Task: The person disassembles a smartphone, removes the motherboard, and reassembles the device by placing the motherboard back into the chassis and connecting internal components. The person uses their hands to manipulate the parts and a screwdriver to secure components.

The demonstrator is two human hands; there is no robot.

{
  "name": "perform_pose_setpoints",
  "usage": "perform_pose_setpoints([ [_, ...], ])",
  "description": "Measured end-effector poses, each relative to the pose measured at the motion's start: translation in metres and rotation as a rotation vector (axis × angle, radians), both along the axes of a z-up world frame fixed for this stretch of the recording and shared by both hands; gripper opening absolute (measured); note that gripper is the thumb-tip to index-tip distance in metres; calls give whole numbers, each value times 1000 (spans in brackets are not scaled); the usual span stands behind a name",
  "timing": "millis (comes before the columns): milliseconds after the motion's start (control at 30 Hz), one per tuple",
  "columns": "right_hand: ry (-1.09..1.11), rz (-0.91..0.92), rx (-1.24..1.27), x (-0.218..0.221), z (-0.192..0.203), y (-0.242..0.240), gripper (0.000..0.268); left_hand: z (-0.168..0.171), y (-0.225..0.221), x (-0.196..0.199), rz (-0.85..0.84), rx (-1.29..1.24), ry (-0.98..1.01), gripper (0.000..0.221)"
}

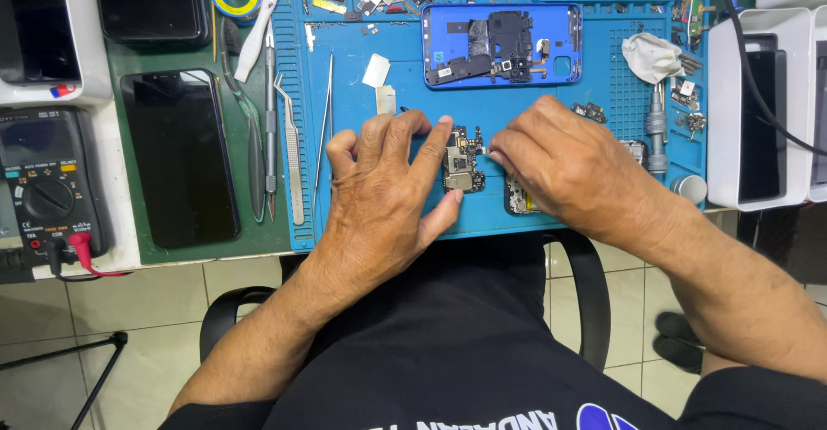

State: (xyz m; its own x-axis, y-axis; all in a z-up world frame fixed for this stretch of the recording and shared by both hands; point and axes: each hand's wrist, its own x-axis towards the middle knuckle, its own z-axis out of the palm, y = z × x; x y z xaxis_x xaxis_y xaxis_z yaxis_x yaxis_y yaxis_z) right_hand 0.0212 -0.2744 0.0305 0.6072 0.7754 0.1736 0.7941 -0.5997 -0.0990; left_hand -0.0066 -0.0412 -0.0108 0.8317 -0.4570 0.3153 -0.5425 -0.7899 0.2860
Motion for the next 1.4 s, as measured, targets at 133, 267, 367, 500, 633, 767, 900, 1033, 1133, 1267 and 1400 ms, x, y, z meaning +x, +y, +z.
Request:
perform_pose_setpoints([
  [133,-17,9,45,-8,-4,5,10,0,0,-1,1,-17,-23,66],
  [267,-18,29,60,-10,-3,9,8,0,1,-2,3,-11,-18,69],
  [367,-29,29,52,-10,-3,12,9,1,2,-3,-2,-6,-29,69],
  [500,-46,38,39,-10,-5,12,8,5,4,-4,-8,-19,-81,64],
  [633,-58,34,35,-12,-7,13,5,4,6,-7,-45,-53,-158,40],
  [767,-64,33,36,-11,-9,12,7,1,7,-7,-85,-87,-178,39],
  [900,-51,28,23,-12,-10,11,6,1,6,-8,-87,-86,-202,33],
  [1033,-56,30,-27,-11,-9,11,4,2,5,-7,-74,-81,-215,29],
  [1133,-45,32,-41,-11,-9,11,6,2,5,-7,-75,-73,-222,30],
  [1267,-34,35,-71,-11,-9,9,16,1,4,-7,-79,-43,-235,30],
  [1400,-34,27,-102,-11,-8,10,11,0,3,-7,-80,-39,-239,30],
])
